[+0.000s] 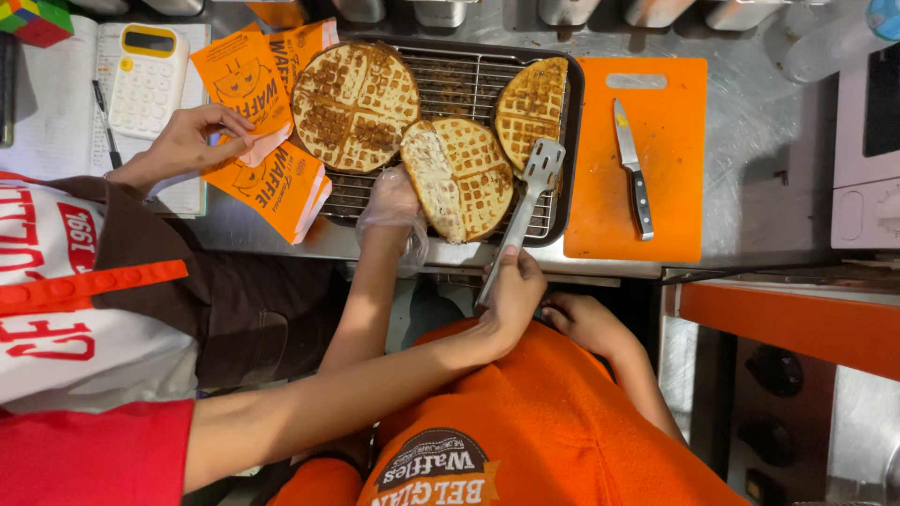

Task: The person assembles waffles by spreading chocolate and fruit toppings, placing sliced bananas, and adding marshmallows. They use a knife and tongs to handle the waffles and toppings on a metal rack in a commercial kitchen.

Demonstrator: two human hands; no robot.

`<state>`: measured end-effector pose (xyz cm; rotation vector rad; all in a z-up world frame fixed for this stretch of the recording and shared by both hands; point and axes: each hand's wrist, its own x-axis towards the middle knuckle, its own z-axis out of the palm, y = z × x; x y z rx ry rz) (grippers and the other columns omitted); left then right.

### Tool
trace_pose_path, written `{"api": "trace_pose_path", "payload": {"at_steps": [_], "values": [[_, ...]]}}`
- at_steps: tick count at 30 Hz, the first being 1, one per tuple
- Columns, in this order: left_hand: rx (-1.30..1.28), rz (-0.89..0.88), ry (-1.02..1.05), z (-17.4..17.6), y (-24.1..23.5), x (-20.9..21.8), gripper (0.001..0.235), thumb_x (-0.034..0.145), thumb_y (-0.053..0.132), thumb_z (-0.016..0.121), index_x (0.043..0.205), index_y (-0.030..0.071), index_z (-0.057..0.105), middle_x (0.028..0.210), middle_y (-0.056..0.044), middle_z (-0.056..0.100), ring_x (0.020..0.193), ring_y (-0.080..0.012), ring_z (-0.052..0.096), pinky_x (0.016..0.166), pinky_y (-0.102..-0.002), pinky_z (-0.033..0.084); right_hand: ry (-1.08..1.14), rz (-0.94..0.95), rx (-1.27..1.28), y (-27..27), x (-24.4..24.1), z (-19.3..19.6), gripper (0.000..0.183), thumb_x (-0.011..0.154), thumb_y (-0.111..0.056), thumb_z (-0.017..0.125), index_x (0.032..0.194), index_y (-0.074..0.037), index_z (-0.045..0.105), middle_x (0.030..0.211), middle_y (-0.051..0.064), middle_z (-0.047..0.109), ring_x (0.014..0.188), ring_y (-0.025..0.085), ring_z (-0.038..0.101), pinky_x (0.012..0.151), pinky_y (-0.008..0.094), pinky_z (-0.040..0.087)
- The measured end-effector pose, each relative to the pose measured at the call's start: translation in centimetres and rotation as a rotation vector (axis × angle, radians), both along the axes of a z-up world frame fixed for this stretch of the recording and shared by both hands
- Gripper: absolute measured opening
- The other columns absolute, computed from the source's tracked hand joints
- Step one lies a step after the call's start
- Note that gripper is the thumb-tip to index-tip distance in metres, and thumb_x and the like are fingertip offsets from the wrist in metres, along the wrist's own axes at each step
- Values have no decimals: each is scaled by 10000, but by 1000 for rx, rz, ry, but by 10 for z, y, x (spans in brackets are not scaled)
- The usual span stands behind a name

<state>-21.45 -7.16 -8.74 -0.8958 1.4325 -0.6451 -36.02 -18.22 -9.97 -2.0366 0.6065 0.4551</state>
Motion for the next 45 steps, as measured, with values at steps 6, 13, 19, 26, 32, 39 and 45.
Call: {"api": "trace_pose_path", "payload": {"at_steps": [6,13,19,26,32,39,45], "values": [[95,141,124,1,-62,1,243,934,242,703,865,10,724,648,-126,651,512,-237,629,490,-320,526,-57,49,-67,-1,-6,-11,301,931,-236,627,1122,-16,705,1069,207,750,995,377,709,877,414,550],[-133,-6,296,14,-113,37,400,853,308,829,550,167,609,484,-44,562,383,-178,486,389,-324,396,-49,39,-73,2,-7,-14,304,943,-267,623,1122,-38,711,1039,178,758,959,354,722,865,405,560],[-325,-195,130,75,-77,30,382,804,264,896,537,140,652,460,-33,553,365,-153,477,374,-303,393,-95,39,-39,5,-7,-15,295,934,-254,622,1112,-39,717,1024,180,758,938,356,724,850,408,561],[-444,-317,162,164,52,74,224,813,178,888,826,-17,780,594,-47,624,540,-122,542,491,-279,439,-75,65,-76,5,-13,-24,306,953,-293,623,1126,-58,712,1006,188,754,921,365,727,827,407,570],[-270,-188,-226,200,195,154,277,909,208,840,954,-32,710,706,-15,543,687,-98,531,637,-237,447,-113,74,-98,3,-14,-33,310,952,-300,625,1125,-60,716,1019,181,756,931,367,724,823,404,573],[-8,-74,-159,154,282,189,224,838,129,904,883,-46,771,732,-113,627,698,-217,621,649,-304,504,-99,83,-89,5,-18,-37,304,959,-292,610,1120,-57,716,1019,180,756,942,368,719,835,407,568],[14,-46,-134,79,307,180,214,842,186,884,894,0,793,742,-97,651,681,-216,636,626,-307,506,-46,38,-87,4,-23,-36,312,956,-305,613,1133,-69,715,1037,178,756,962,363,724,851,400,571]]}}
